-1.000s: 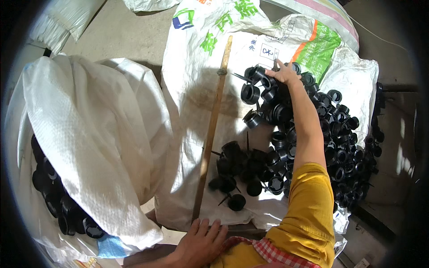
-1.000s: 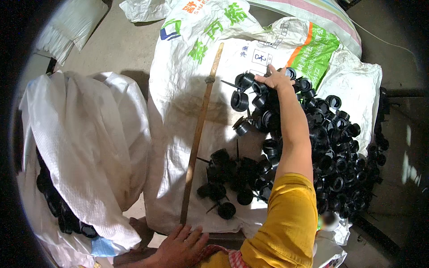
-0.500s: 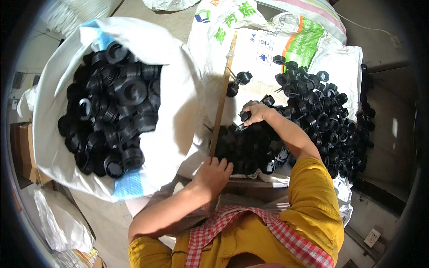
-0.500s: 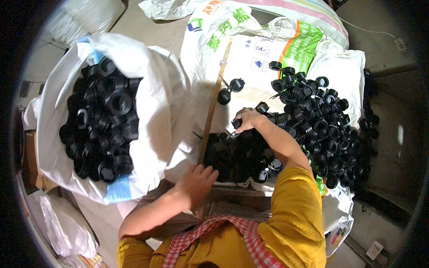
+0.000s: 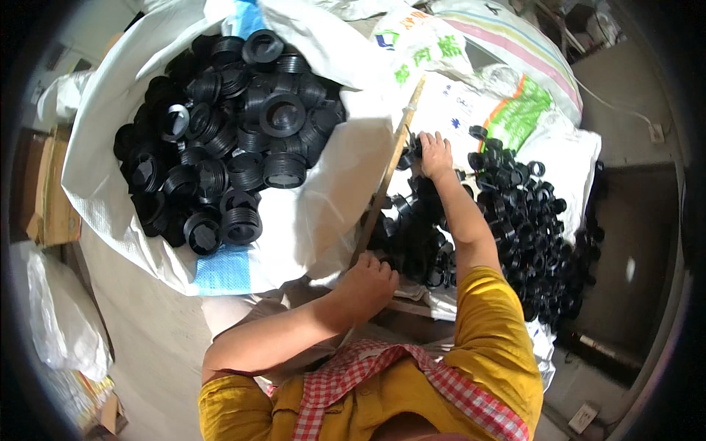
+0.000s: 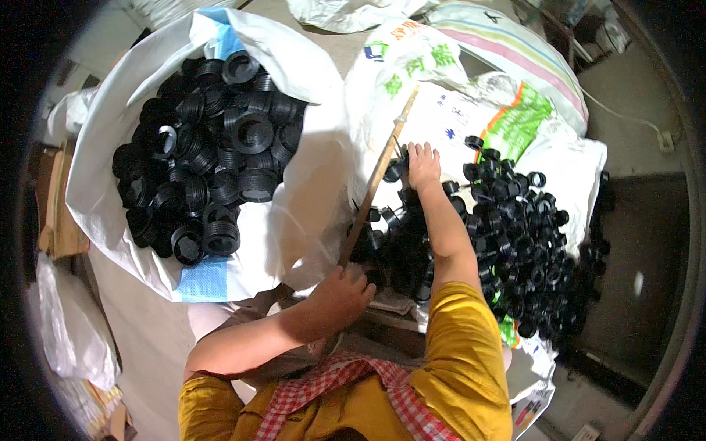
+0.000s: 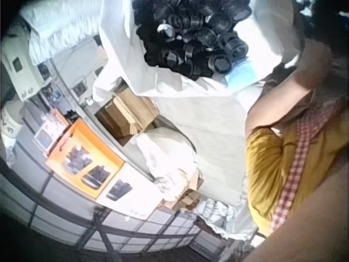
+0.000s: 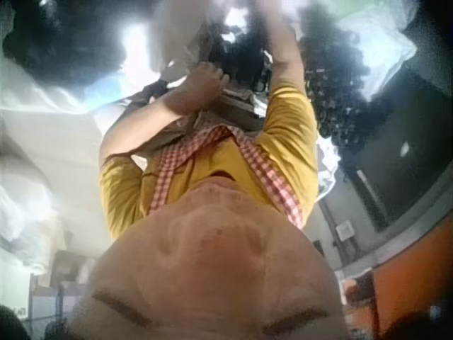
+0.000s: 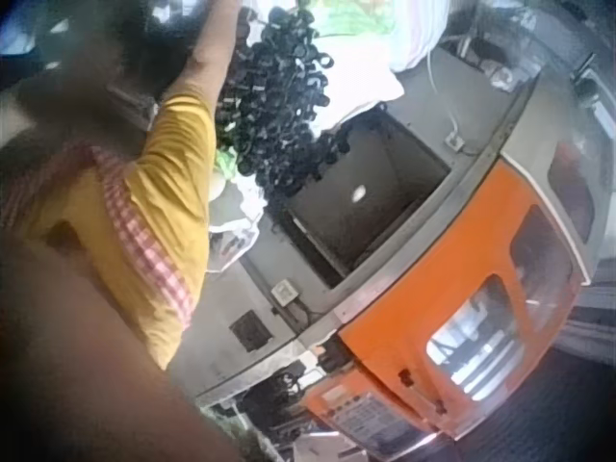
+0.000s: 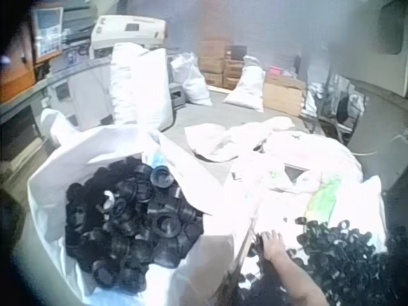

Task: The person sits on the floor and repeatedly picks up black plastic caps and small black plastic pieces, then presses them together to form assembled units. The assembled units are placed into a white sack to the left.

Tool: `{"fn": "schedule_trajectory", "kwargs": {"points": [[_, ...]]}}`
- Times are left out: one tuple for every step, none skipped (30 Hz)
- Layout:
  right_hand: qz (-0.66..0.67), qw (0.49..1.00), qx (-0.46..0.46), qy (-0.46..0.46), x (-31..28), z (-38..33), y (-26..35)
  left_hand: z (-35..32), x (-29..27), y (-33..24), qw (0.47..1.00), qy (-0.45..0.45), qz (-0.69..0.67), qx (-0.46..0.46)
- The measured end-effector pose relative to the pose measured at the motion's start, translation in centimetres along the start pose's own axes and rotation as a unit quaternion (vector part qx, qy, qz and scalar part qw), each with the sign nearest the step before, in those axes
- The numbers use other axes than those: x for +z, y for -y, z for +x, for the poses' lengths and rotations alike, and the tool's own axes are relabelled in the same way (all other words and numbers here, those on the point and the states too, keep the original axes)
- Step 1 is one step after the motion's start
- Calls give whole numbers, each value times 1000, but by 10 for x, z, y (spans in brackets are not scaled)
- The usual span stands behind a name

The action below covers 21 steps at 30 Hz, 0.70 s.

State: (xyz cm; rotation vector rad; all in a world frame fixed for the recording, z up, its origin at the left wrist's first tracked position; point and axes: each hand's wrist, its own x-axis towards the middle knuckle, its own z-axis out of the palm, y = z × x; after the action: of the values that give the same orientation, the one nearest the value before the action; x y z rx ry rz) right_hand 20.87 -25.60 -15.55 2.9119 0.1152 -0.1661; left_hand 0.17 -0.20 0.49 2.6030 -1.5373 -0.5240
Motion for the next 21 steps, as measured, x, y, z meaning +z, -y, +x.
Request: {"fn": "schedule_trajectory", "kwargs": {"points": [[8,999,19,40,4,7,4,0,0,2,1000,-5,-3,-5],[15,996,39,81,7,12,6,1,0,4,1000,-11,-6,-8],[23,989,64,127,7,8,10,-3,-3,1,1000,-12,-11,-5],[11,987,36,155,15,5,7,-5,-5,1,1000,-10,-6,-3],[46,985,21,163,22,-3,8,-4,-8,4,1000,-7,-1,3],[81,982,8,172,26,-16,11,-5,-9,5,1000,-2,2,10],[116,977,-1,177,26,-29,9,-5,-12,6,1000,5,-8,11],[148,977,-18,153,26,-47,5,-4,-13,7,1000,13,-17,15],[163,978,-42,120,11,-66,6,-5,-14,7,999,20,-25,12],[179,978,-38,100,-8,-87,3,-7,-9,7,999,0,-37,2],[192,977,-32,81,-27,-109,-1,-5,-10,7,999,5,-46,-8],[235,970,3,67,-39,-133,-5,-2,-13,7,998,9,-55,-16],[262,964,-36,0,-57,-160,-8,1,-15,8,998,15,-63,-27],[253,967,-34,-12,-77,-185,-9,4,-19,9,994,22,-94,-46],[243,969,-30,-25,-91,-209,-9,9,-24,9,990,30,-124,-62],[252,967,-15,-42,-94,-228,-8,11,-28,7,984,37,-153,-82],[225,973,12,-49,-91,-244,-6,11,-26,4,980,-16,-177,-87],[219,972,14,-80,-87,-259,-6,11,-18,2,973,-71,-201,-91],[214,970,16,-113,-84,-271,-5,13,-8,2,962,-125,-223,-96],[263,961,30,-75,-84,-283,-4,17,3,2,949,-157,-261,-85],[305,951,55,1,-95,-292,4,20,13,0,935,-148,-314,-69]]}}
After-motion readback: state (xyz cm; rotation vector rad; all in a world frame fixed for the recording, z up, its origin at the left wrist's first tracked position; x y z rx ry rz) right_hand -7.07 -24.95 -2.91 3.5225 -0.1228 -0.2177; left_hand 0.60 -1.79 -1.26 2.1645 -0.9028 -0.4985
